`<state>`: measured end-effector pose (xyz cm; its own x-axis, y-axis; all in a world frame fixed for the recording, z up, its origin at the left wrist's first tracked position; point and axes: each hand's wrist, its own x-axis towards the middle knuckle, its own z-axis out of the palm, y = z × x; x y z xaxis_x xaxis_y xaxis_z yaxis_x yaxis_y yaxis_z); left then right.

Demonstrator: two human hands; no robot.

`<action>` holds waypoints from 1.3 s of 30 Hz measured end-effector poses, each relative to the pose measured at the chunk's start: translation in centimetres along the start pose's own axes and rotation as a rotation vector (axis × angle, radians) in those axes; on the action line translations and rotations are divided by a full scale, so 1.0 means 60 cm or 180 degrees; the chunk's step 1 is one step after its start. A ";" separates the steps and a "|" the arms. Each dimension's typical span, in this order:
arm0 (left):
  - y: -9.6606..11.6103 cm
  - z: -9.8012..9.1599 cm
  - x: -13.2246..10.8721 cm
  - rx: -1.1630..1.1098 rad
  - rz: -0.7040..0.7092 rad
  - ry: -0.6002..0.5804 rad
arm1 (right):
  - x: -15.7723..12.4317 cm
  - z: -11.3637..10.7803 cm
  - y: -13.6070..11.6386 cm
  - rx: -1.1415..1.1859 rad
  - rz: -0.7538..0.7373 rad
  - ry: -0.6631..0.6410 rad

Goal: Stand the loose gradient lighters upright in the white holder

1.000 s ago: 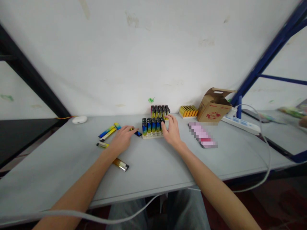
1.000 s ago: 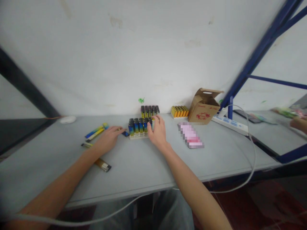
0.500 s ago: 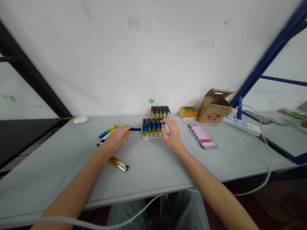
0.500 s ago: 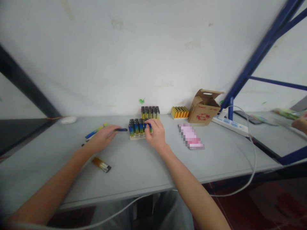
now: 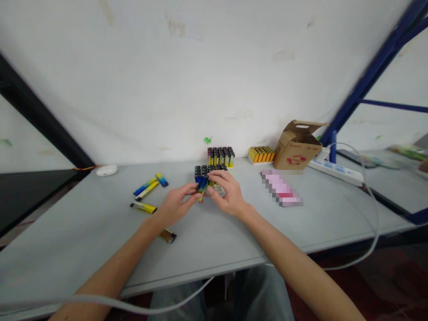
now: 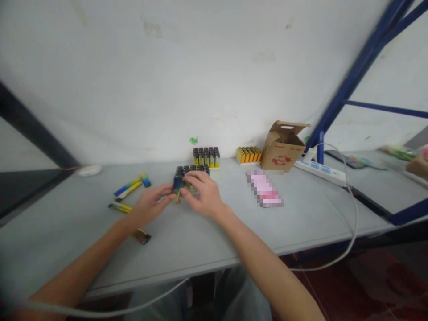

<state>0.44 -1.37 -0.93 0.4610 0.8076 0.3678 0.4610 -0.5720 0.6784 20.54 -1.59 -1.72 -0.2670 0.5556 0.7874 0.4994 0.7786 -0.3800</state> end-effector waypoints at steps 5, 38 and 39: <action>0.010 0.009 -0.003 -0.0181 0.0023 -0.0236 | 0.004 0.010 -0.015 0.0707 0.0263 -0.0094; -0.024 -0.001 -0.002 0.0601 0.0125 0.0109 | 0.020 -0.021 0.022 0.5532 0.2971 -0.0794; -0.024 -0.001 -0.002 0.0597 0.0136 0.0110 | 0.020 -0.018 0.021 0.5469 0.2965 -0.0693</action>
<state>-0.34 -0.64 -1.93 0.4582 0.7847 0.4175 0.5764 -0.6199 0.5325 21.75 -0.24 -0.70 -0.5850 0.8064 0.0863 -0.6360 -0.3901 -0.6658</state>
